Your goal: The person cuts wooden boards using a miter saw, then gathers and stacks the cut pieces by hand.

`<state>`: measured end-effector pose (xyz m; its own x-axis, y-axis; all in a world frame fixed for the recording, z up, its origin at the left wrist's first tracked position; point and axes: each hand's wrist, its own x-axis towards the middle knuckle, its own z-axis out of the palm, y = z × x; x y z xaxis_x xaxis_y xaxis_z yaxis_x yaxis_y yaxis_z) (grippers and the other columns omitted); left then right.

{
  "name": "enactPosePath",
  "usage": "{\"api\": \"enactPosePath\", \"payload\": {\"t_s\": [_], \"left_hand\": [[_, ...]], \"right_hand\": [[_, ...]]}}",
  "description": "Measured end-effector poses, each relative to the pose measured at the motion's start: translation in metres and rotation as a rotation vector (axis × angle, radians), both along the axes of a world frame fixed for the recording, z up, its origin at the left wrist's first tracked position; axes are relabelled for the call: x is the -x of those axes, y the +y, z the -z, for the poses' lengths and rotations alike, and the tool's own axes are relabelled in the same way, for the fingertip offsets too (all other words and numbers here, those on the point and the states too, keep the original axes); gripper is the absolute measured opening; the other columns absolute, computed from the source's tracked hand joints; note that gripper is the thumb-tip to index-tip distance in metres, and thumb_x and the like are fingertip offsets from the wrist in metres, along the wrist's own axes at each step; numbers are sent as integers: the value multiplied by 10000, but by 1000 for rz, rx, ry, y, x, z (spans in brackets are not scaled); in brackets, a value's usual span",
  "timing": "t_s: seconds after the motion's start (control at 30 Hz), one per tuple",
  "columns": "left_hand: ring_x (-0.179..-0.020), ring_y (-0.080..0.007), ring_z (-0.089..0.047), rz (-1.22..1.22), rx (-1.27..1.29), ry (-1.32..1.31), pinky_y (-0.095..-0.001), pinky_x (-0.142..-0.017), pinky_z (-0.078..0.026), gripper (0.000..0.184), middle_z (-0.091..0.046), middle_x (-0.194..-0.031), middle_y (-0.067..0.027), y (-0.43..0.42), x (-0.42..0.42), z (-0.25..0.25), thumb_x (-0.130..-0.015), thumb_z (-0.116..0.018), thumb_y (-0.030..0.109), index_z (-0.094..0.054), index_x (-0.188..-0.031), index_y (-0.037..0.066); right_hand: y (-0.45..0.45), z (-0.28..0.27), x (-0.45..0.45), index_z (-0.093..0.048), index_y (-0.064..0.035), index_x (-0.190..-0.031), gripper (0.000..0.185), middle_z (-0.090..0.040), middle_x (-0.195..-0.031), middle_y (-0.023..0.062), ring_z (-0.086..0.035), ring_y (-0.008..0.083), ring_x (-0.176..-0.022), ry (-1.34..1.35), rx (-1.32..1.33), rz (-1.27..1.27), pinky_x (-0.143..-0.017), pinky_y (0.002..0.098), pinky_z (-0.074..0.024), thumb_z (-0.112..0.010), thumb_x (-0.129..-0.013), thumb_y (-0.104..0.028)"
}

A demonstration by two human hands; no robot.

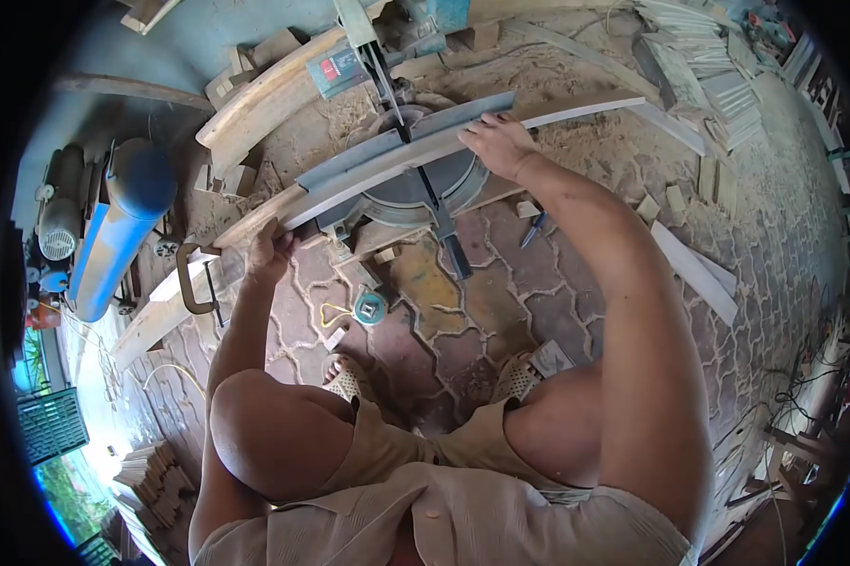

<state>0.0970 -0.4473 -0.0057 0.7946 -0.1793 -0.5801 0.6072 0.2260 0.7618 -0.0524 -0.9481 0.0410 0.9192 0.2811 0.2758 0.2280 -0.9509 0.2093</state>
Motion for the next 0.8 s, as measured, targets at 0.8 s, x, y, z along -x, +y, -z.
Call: {"api": "enactPosePath", "payload": {"t_s": [0.8], "left_hand": [[-397, -128, -474, 662, -679, -91, -307, -361, -393, 373, -533, -590, -52, -4, -16, -51, -921, -708, 414, -592, -896, 60]], "right_hand": [[-29, 10, -1, -683, -139, -1247, 496, -600, -1337, 42, -527, 263, -1277, 169, -380, 252, -1083, 409, -437, -732, -840, -417]]}}
